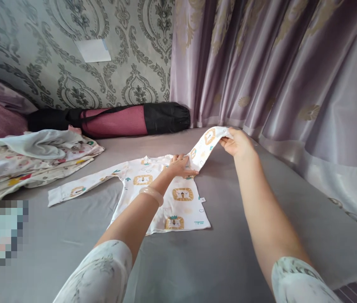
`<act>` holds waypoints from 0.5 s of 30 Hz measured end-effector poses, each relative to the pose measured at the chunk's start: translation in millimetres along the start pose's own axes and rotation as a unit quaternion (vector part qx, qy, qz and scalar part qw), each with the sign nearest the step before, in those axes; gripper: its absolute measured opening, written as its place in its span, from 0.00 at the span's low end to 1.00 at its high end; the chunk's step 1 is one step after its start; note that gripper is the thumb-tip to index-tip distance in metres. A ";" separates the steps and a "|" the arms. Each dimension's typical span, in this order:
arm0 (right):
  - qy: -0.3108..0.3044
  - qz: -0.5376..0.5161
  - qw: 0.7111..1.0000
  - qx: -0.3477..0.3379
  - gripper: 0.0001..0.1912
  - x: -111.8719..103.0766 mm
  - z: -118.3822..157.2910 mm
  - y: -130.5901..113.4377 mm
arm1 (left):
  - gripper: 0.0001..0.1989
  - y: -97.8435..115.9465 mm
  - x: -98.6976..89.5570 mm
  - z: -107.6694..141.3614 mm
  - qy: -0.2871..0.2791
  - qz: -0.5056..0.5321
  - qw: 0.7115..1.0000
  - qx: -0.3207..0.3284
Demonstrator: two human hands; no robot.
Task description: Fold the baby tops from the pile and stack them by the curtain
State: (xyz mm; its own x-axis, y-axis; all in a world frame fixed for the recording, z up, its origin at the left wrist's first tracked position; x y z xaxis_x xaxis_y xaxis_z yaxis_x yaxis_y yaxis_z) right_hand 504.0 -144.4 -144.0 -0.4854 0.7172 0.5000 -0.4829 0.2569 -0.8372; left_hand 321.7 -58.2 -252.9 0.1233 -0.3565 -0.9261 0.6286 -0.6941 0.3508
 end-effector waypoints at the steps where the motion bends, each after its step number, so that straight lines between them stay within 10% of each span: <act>1: -0.015 -0.006 1.000 0.010 0.07 11.1 4.1 4.8 | 0.54 0.8 -1.8 -1.0 -0.006 -0.002 1.000 -0.006; 8: -0.083 -0.030 0.991 0.101 0.08 70.4 39.5 60.1 | 0.56 13.5 -18.4 -2.7 -0.034 -0.029 0.999 -0.018; 15: -0.084 -0.041 0.990 0.109 0.08 84.1 49.7 84.6 | 0.48 0.9 -27.0 15.0 0.042 0.068 0.995 0.055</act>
State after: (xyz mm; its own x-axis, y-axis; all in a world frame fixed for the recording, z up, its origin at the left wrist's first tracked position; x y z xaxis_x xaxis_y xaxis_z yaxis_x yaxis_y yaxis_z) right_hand 386.2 -94.5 -161.7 -0.5434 0.5776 0.6092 -0.6623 0.1509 -0.7339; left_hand 307.5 -58.6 -225.5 0.2689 -0.4016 -0.8754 0.5136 -0.7091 0.4831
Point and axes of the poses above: each hand's wrist, its own z-axis away from the middle knuckle, its own x-axis out of the palm, y = z × x, the point moved 8 cm from there along -z, towards the middle knuckle
